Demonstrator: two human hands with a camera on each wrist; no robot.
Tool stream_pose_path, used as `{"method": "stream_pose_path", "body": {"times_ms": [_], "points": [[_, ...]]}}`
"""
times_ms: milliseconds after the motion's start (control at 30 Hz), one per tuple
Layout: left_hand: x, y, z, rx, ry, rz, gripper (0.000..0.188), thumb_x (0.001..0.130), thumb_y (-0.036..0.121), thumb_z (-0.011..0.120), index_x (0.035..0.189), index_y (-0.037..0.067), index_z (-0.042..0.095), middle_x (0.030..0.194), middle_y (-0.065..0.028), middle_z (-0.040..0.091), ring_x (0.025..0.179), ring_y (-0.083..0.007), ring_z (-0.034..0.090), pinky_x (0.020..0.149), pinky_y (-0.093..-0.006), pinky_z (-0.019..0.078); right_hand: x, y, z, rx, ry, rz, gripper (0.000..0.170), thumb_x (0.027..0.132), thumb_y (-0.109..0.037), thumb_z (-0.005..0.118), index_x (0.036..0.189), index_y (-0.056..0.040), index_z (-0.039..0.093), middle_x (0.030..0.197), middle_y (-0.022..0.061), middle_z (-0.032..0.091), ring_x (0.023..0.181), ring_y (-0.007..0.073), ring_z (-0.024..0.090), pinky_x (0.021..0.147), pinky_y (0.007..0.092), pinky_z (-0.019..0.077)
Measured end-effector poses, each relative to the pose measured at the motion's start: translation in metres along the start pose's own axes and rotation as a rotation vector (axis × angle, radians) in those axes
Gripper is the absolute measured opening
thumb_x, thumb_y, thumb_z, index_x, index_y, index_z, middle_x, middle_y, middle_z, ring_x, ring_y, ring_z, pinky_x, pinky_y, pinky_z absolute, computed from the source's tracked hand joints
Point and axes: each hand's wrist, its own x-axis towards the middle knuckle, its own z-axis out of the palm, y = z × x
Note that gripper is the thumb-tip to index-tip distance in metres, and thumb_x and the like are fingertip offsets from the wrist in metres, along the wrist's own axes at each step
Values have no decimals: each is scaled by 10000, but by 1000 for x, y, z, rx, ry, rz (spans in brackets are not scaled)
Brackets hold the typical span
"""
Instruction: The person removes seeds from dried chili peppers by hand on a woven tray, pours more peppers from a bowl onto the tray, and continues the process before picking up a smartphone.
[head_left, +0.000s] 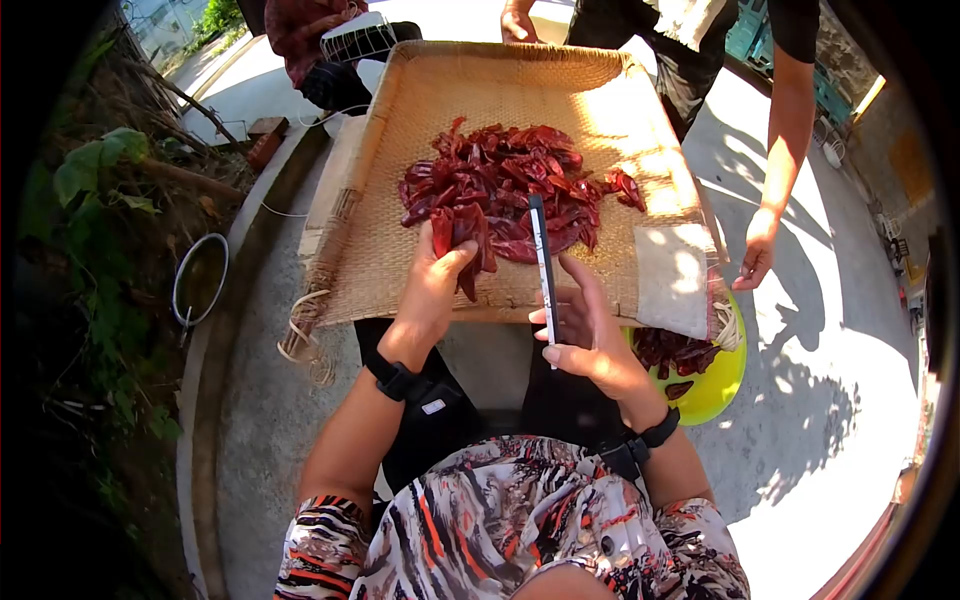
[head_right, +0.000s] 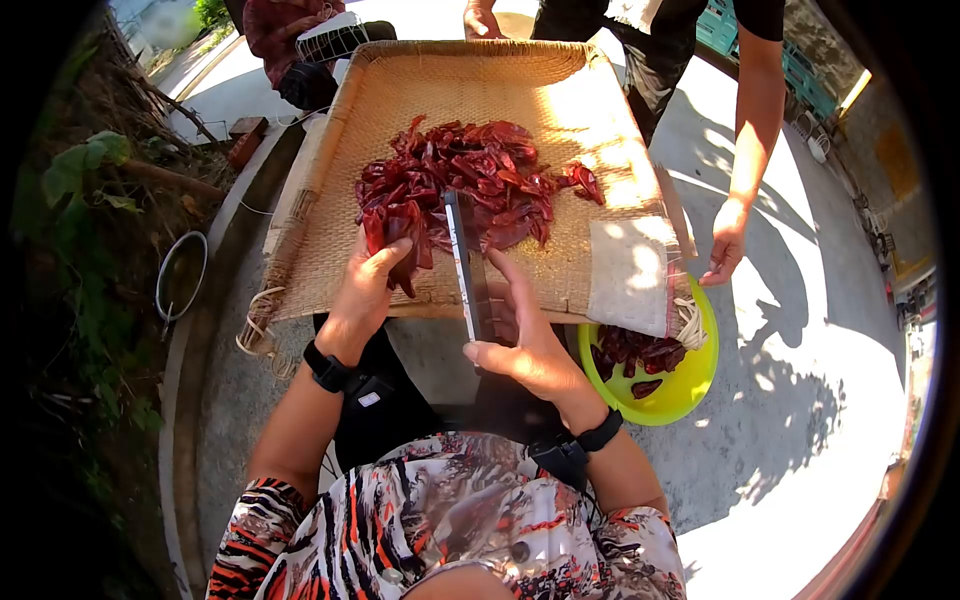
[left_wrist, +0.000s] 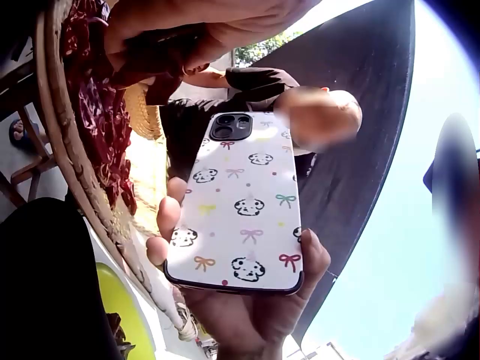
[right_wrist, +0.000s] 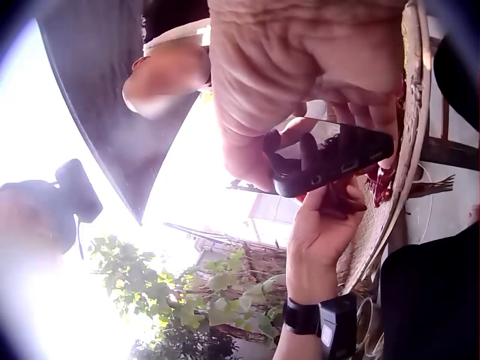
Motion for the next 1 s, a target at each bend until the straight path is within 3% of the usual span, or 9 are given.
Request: {"method": "stream_pose_path", "body": {"times_ms": [267,400,533,633,767,833,900,967,1000], "points": [[11,-3,7,-421,-82,-237,390,999,197,627,1350,41,560,1279,-51,642,1145,-152,610,1017,-326,475,39,27,5,-386,171,-149,1017,746,-203,795,1562,1,224,1423,204,456,1302,320,483,1124,421,367],[-1,1,21,-196,-203,-168,515,930,182,724,1379,61,502,1235,-67,633,1092,-190,647,934,-362,565,35,26,16,-810,289,-313,978,734,-230,768,1549,-44,262,1358,244,479,1253,402,504,1065,441,425],[-11,-3,43,-177,-151,-174,472,886,82,733,1309,52,526,1128,-72,667,1011,-180,675,826,-354,600,13,11,14,-894,310,-186,1030,730,-280,810,1559,-67,237,1397,259,466,1264,446,512,1045,464,459],[-16,-14,58,-149,-171,-241,464,882,79,736,1293,53,523,1125,-68,664,987,-180,677,840,-350,591,-23,2,-3,-929,318,-361,1008,777,-304,820,1558,-56,234,1452,259,436,1299,435,501,1060,457,451],[-27,-26,80,-275,-184,-429,441,881,63,712,1283,45,531,1125,-70,661,990,-183,672,857,-345,587,-81,26,-37,-191,475,-113,574,913,-267,728,1346,16,480,1255,221,640,1136,311,654,985,383,503],[-32,-23,86,-273,-229,-481,441,887,63,698,1292,38,527,1134,-73,658,1007,-187,669,860,-342,587,-105,40,-76,-399,606,215,355,918,-196,694,1191,-5,570,1099,176,686,993,282,689,908,392,532],[-38,-23,92,-267,-257,-501,440,889,67,689,1297,33,529,1139,-75,657,1020,-187,667,864,-340,585,-122,71,-135,-1187,524,169,336,878,-152,692,1180,-40,597,1074,165,664,982,315,663,846,439,538],[-43,-25,94,-251,-269,-485,439,888,75,684,1299,32,534,1139,-76,657,1031,-186,665,867,-338,582,-128,123,-208,-1555,758,-7,385,830,-110,686,1203,-71,603,1097,158,649,1008,357,631,816,460,526],[-46,-27,94,-252,-266,-482,446,886,78,688,1302,30,535,1142,-77,658,1035,-185,664,874,-339,578,-127,128,-226,-1699,717,214,406,813,-106,696,1208,-73,610,1198,177,619,1110,360,597,895,463,507]]}}
